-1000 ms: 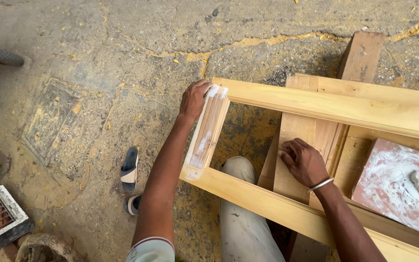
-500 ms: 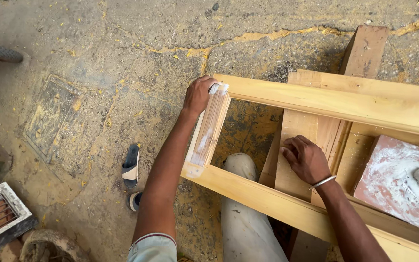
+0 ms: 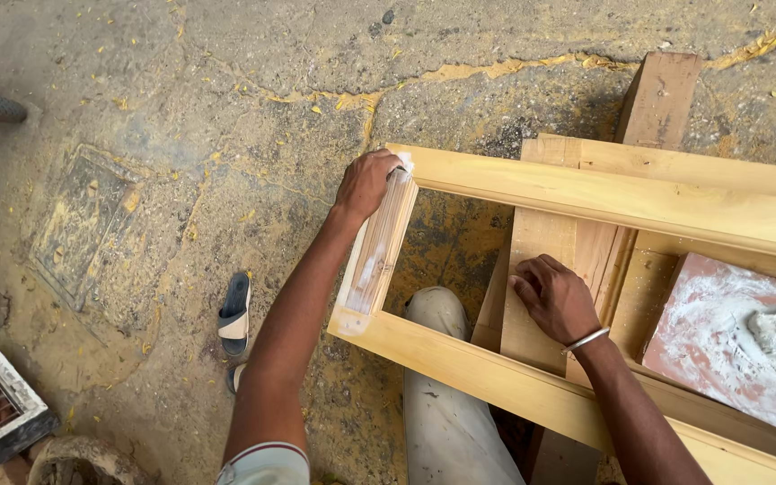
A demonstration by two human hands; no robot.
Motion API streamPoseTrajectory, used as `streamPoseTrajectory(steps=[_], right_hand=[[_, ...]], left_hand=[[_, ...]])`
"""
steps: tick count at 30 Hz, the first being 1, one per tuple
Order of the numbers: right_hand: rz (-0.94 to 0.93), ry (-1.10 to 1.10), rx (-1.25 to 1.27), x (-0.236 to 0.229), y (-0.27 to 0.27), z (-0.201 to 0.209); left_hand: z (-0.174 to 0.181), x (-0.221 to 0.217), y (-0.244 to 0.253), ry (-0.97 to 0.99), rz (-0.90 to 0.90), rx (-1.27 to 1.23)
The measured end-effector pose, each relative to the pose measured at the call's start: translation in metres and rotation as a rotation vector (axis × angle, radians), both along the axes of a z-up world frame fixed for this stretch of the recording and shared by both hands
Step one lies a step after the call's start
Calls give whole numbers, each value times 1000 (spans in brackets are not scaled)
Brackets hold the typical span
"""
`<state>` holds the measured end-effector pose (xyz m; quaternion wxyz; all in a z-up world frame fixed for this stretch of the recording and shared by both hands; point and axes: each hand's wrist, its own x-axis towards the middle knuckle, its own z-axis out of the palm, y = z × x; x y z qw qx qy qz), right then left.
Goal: The person applies a white paste to a wooden frame using a small metal scraper. They repeatedly scoop the paste from a tile and spread it along the frame's edges and corners, smoothing the surface.
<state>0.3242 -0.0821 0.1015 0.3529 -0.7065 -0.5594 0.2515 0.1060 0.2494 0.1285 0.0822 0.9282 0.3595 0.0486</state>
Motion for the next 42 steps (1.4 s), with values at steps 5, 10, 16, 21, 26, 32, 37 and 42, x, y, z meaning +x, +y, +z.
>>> streamPoseTrajectory(steps=[5,10,16,21,26,32,37,42], right_hand=[[10,-8,15,0,2,3],[2,31,10,2,2,1],[10,-6,59,1,1,3],[3,11,43,2,1,3],[14,-2,16,1,-4,1],[12,8,24,3,0,0],[18,-21,30,3,0,-7],[14,0,63,3,-1,-7]], left_hand=[[26,14,-14,-139,-22,121],[20,19,-19,-135,-17,76],[18,4,-8,12,-96,54],[9,14,-22,-190,-69,124],[13,-8,-36,-117,-120,56],[19,-11,-11,-105,-109,144],[14,0,-1,-46,51,135],[32,13,2,-45,307,-44]])
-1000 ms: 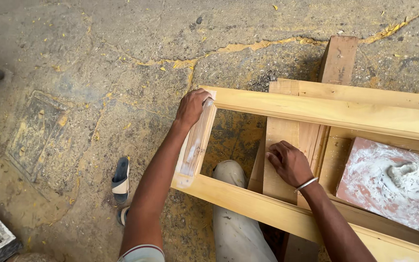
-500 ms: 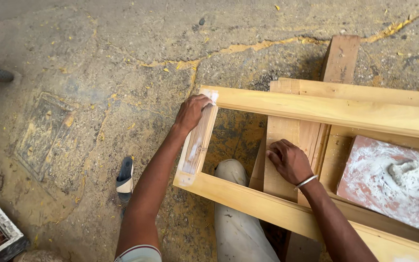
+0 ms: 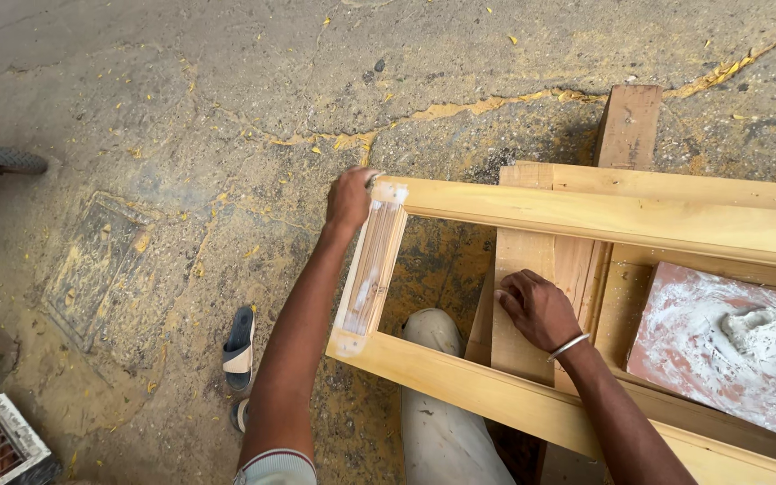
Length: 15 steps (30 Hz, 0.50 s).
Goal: The person applies a white paste to a wooden frame using a small metal scraper. They repeatedly scoop the paste from a tile and spread it along the frame's edges and corners, smoothing the surface.
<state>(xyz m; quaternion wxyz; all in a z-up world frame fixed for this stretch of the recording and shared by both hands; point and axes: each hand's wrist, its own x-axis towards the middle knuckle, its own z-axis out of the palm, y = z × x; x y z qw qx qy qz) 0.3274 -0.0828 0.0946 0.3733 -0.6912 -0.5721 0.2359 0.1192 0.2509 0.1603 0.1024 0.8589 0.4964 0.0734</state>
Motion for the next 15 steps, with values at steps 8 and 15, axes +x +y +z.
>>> streamPoseTrajectory(steps=[8,15], right_hand=[[-1,-1,-12,-1,0,1],[-9,15,-17,1,0,1]], left_hand=[[10,11,54,262,215,-160],[2,34,68,358,228,-225]])
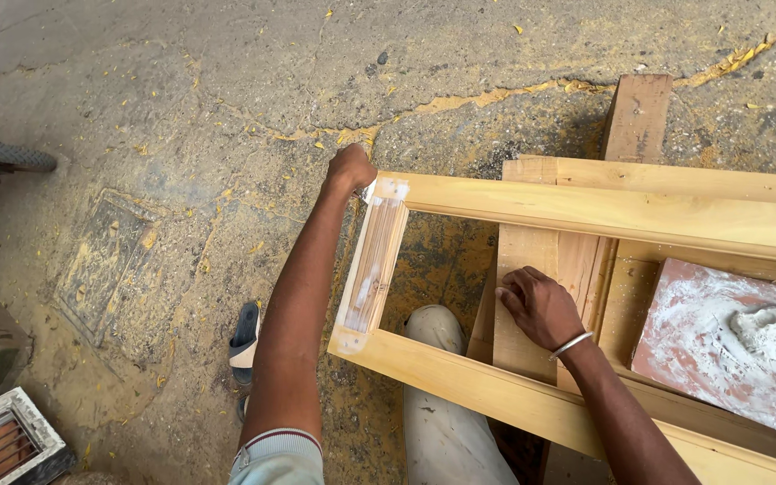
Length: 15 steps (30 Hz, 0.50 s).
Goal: The person applies a white paste to a wooden frame using a small metal scraper. They repeatedly scoop the paste from a tile and spread it along the frame's edges and corners, smoothing the surface.
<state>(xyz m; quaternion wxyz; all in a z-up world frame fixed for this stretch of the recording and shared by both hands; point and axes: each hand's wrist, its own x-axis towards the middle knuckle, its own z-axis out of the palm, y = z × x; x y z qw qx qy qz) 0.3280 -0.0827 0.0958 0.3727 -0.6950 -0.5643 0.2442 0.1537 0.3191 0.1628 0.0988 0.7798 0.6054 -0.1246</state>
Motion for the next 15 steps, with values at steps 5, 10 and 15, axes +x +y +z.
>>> streamPoseTrajectory(steps=[5,10,15], right_hand=[[14,-15,-55,0,3,-4],[19,-23,-26,0,2,-6],[17,-6,-28,1,2,-5]], left_hand=[[-5,-2,-12,-92,40,59],[-12,2,-16,-24,-5,56],[-16,9,-17,12,-2,42]])
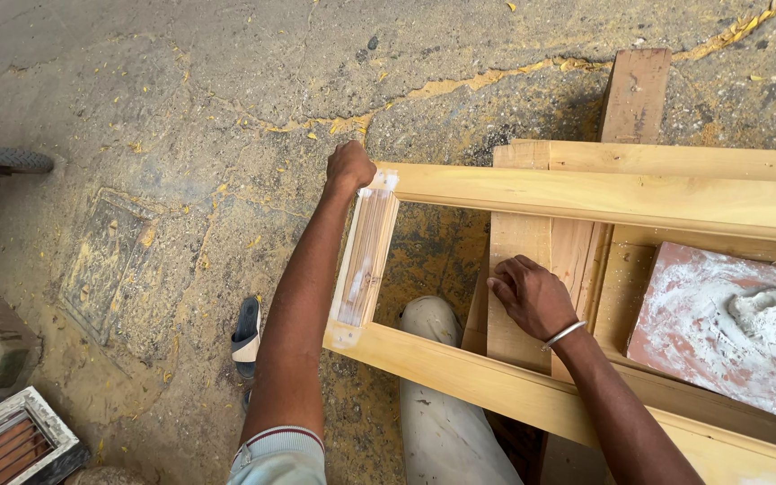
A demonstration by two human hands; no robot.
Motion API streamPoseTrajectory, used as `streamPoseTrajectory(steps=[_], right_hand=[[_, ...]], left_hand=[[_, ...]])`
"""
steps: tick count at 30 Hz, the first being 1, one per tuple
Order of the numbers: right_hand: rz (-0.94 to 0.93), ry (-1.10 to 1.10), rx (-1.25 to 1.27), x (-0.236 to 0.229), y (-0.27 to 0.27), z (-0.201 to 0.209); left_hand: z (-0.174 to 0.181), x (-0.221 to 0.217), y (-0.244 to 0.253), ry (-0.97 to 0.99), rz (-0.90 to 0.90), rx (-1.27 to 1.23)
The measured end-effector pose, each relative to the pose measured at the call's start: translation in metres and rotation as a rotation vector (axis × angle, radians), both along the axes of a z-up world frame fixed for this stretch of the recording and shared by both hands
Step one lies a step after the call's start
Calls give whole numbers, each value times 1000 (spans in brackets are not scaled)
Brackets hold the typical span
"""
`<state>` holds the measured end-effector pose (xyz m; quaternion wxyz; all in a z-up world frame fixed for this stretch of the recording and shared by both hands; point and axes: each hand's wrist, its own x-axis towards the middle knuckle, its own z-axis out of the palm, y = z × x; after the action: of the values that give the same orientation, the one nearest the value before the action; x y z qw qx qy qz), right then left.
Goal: The person applies a white paste to a wooden frame using a small metal scraper. They repeatedly scoop the paste from a tile and spread it along the frame's edges and corners, smoothing the surface.
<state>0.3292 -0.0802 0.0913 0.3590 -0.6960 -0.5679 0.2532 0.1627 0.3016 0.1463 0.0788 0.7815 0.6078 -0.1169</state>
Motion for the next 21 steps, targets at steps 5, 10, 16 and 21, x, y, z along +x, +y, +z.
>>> streamPoseTrajectory(steps=[5,10,16,21], right_hand=[[-13,27,15,-2,-2,1],[-24,56,9,-1,-3,3],[-19,29,20,1,-3,-1],[-17,29,-100,-2,-1,-2]], left_hand=[[-3,-1,1,-32,12,30],[-3,2,2,-40,63,23],[-4,9,-4,-9,57,12],[-13,12,-10,-30,30,34]])
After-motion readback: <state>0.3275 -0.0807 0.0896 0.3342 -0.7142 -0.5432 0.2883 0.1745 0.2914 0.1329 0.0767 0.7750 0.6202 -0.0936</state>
